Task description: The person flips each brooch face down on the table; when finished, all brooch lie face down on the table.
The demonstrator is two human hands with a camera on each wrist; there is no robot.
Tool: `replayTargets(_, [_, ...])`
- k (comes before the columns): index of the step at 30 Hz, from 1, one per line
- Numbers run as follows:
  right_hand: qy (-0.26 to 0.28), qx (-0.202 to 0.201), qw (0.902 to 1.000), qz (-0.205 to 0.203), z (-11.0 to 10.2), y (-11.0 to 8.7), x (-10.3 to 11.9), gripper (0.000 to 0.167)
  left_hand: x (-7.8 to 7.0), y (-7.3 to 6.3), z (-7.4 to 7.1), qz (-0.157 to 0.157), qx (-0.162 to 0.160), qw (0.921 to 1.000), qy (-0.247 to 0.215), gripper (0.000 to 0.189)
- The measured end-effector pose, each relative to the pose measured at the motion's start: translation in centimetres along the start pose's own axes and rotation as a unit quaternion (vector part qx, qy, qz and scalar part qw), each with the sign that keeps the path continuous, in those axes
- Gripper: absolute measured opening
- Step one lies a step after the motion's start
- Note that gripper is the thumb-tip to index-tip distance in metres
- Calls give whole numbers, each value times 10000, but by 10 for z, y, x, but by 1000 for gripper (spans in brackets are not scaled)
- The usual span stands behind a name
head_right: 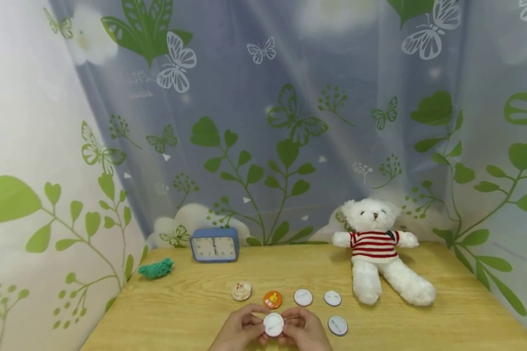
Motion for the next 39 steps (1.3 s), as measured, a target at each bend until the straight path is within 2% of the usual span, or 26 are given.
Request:
replayTargets(5, [167, 96, 9998, 58, 0, 0, 0, 36, 4, 0, -3, -84, -149, 9998, -62, 29])
replayTargets(11, [288, 255, 9990, 225, -1, -2, 1, 42, 5, 0, -3, -5, -263, 9996, -106, 28])
replayTargets(18, [500, 573, 9966, 323, -2, -5, 3, 47, 7, 0, -7, -158, -489, 9983, 292, 24])
replayTargets(22, [651, 614, 9952, 393, -4, -6, 4, 46, 8, 1, -5, -286, -465, 9983, 217, 26])
replayTargets(28, [494, 687, 9956, 396, -6, -8, 7, 50, 7, 0, -3, -233, -348, 9989, 205, 27])
replayTargets(39, [267, 727, 9961, 414, -7, -8, 9, 53, 5, 1, -4, -103, -397, 9972, 628, 28])
Point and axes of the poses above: each hand's wrist, its own y-axis towards the middle knuckle, its own z-axis out of the palm, x = y × z, the point moved 6 cm from there along y, towards the middle knuckle, and after that the axes turned 6 degrees about x, right-handed, at the moved point
